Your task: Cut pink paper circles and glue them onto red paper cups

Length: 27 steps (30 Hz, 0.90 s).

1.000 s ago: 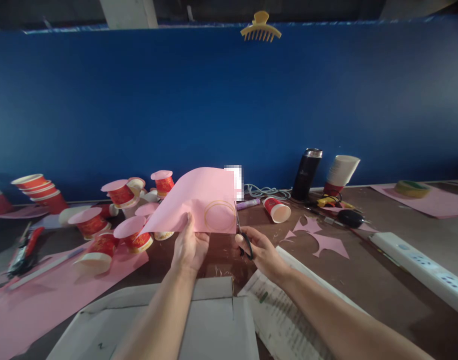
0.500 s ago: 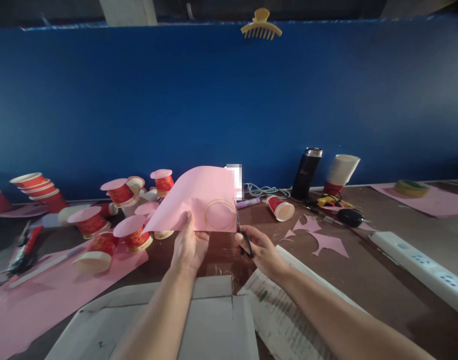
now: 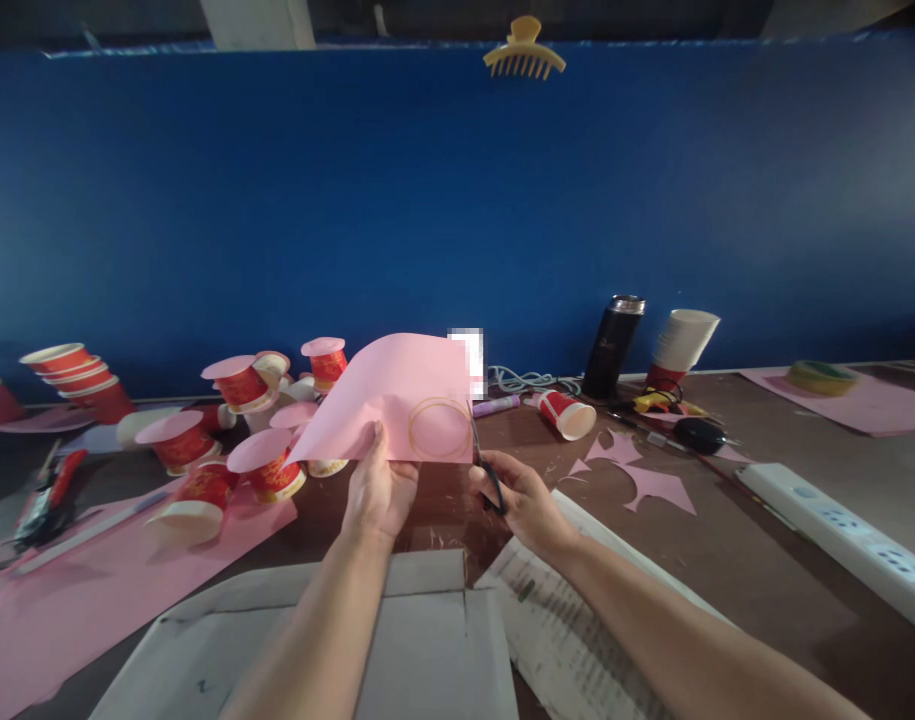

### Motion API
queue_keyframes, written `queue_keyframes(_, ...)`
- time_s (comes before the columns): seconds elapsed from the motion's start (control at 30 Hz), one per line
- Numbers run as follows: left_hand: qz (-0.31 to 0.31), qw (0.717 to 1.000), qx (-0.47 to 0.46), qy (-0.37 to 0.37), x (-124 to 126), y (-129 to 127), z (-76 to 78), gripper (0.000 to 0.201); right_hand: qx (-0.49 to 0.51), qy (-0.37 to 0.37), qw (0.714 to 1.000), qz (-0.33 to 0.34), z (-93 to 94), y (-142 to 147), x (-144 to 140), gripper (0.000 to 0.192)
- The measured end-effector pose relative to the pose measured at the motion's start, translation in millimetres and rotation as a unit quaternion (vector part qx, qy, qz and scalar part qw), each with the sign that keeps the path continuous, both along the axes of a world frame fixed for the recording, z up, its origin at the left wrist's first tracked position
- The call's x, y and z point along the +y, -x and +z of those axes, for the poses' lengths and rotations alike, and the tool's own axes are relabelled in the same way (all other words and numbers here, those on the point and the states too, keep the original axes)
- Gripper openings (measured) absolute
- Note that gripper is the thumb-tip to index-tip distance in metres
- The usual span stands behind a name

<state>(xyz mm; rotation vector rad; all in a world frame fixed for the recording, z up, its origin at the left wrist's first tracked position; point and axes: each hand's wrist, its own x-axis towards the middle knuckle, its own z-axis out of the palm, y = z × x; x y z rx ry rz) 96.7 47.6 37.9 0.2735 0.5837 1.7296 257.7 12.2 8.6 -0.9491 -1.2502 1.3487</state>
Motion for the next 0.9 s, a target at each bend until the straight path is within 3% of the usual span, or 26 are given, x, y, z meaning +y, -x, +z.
queue_keyframes(0.57,-0.003,1.000,-0.018,-0.017,0.6,0.4,2.4,0.032,-0.008,-0.030,1.000,0.002,-4.6,-1.0,2.9,0.039)
queue_keyframes(0.9,-0.005,0.999,-0.017,-0.031,6.8,6.0,-6.2,0.028,-0.035,-0.047,0.998,0.008,-3.5,-2.4,1.7,0.036)
